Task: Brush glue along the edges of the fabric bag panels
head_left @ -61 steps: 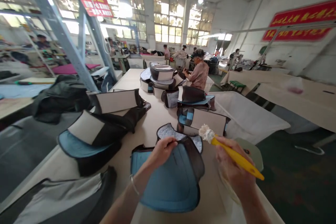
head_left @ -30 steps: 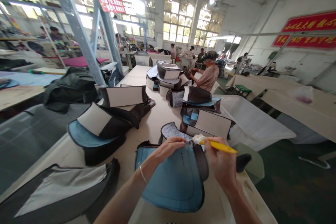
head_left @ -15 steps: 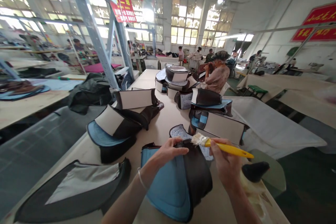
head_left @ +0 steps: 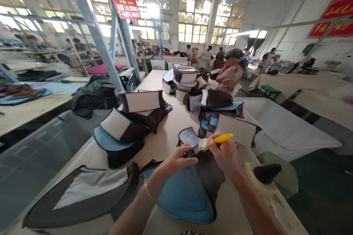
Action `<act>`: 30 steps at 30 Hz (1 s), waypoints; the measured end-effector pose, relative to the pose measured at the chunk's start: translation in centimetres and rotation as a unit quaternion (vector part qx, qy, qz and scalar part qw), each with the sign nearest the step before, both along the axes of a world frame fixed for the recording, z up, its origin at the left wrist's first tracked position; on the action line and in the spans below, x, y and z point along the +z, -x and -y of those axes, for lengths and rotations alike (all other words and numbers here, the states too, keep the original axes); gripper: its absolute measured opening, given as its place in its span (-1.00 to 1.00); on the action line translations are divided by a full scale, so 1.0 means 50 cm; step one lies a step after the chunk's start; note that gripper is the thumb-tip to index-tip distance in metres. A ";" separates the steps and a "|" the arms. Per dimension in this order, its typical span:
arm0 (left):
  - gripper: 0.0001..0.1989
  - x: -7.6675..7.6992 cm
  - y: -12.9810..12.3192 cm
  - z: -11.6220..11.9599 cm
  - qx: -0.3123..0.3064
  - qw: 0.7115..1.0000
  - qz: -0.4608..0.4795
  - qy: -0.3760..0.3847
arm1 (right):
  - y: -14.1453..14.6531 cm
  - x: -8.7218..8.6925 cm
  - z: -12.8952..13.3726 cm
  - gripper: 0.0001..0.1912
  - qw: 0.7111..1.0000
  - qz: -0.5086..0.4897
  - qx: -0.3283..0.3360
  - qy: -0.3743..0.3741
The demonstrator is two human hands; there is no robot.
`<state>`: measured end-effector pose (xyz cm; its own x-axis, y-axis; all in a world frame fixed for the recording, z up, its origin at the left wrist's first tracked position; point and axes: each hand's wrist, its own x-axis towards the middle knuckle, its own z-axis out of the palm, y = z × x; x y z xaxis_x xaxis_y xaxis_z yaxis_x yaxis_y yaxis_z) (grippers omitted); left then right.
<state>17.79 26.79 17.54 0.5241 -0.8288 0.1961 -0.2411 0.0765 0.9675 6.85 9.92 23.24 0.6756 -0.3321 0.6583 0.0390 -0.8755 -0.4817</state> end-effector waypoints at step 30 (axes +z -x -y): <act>-0.59 -0.001 0.025 -0.001 0.030 0.986 -0.160 0.023 | 0.016 -0.008 -0.050 -0.92 0.985 0.026 0.168 0.024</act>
<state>16.57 26.82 17.49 0.6126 -0.7888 0.0501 0.0707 0.1178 0.9905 6.03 12.42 22.84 0.7071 -0.0620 0.7044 0.3547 -0.8307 -0.4292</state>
